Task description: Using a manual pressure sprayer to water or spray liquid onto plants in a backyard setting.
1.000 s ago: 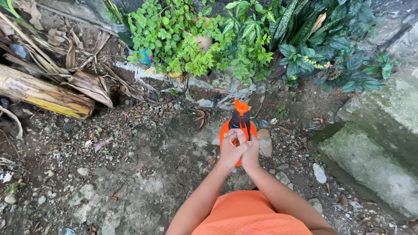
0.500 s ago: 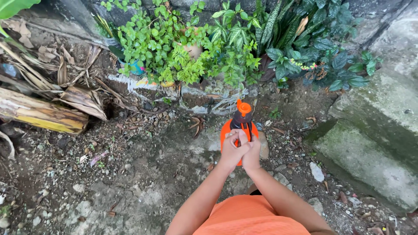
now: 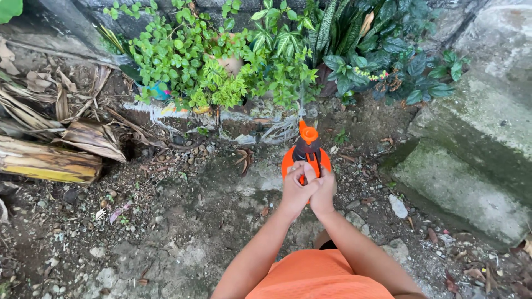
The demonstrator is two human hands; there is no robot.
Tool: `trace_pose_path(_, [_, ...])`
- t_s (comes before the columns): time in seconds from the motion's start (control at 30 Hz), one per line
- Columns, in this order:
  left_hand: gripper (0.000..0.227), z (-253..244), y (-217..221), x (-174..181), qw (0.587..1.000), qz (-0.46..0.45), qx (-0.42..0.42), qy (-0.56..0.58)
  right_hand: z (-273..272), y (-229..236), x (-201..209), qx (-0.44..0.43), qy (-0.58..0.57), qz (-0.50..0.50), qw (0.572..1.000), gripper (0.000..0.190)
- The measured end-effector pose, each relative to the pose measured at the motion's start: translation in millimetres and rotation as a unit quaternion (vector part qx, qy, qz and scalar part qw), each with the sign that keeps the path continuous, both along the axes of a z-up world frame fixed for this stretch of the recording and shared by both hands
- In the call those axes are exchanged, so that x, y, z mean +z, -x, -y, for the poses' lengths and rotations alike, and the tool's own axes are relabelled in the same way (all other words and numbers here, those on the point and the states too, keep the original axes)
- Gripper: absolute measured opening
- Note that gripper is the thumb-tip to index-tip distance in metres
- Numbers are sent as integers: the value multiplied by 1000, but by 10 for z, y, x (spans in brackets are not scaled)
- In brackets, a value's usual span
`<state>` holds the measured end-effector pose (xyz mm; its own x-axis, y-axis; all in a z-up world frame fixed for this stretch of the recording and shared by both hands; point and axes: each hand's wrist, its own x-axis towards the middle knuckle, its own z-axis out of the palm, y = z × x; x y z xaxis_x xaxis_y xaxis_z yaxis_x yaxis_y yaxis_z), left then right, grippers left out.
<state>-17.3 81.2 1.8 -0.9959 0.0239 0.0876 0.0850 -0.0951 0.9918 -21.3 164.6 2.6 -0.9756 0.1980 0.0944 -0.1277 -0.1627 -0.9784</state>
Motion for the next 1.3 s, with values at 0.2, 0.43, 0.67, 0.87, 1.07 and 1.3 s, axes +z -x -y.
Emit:
trace_pose_path(0.2, [25, -133, 16, -37, 999, -17, 9, -29, -145, 68, -133, -13, -69, -31, 997, 26])
trace_pose_path(0.43, [24, -521, -49, -192, 999, 16, 49, 17, -523, 51, -486, 67, 17, 4, 998, 29])
trace_pose_path(0.67, [21, -944, -100, -387, 991, 89, 40, -87, -938, 19, -594, 63, 25, 56, 996, 28])
trace_pose_path(0.87, [15, -1240, -140, -427, 988, 97, 35, -112, -1266, 19, -721, 79, 18, 72, 994, 28])
trace_pose_path(1.07, [14, -1407, -102, -370, 983, 118, 32, -140, -1434, 31, -492, 82, 13, 56, 995, 26])
trace_pose_path(1.3, [21, -1613, -33, 312, 1000, 19, 25, -4, -1640, 48, -153, 11, -8, 11, 1000, 25])
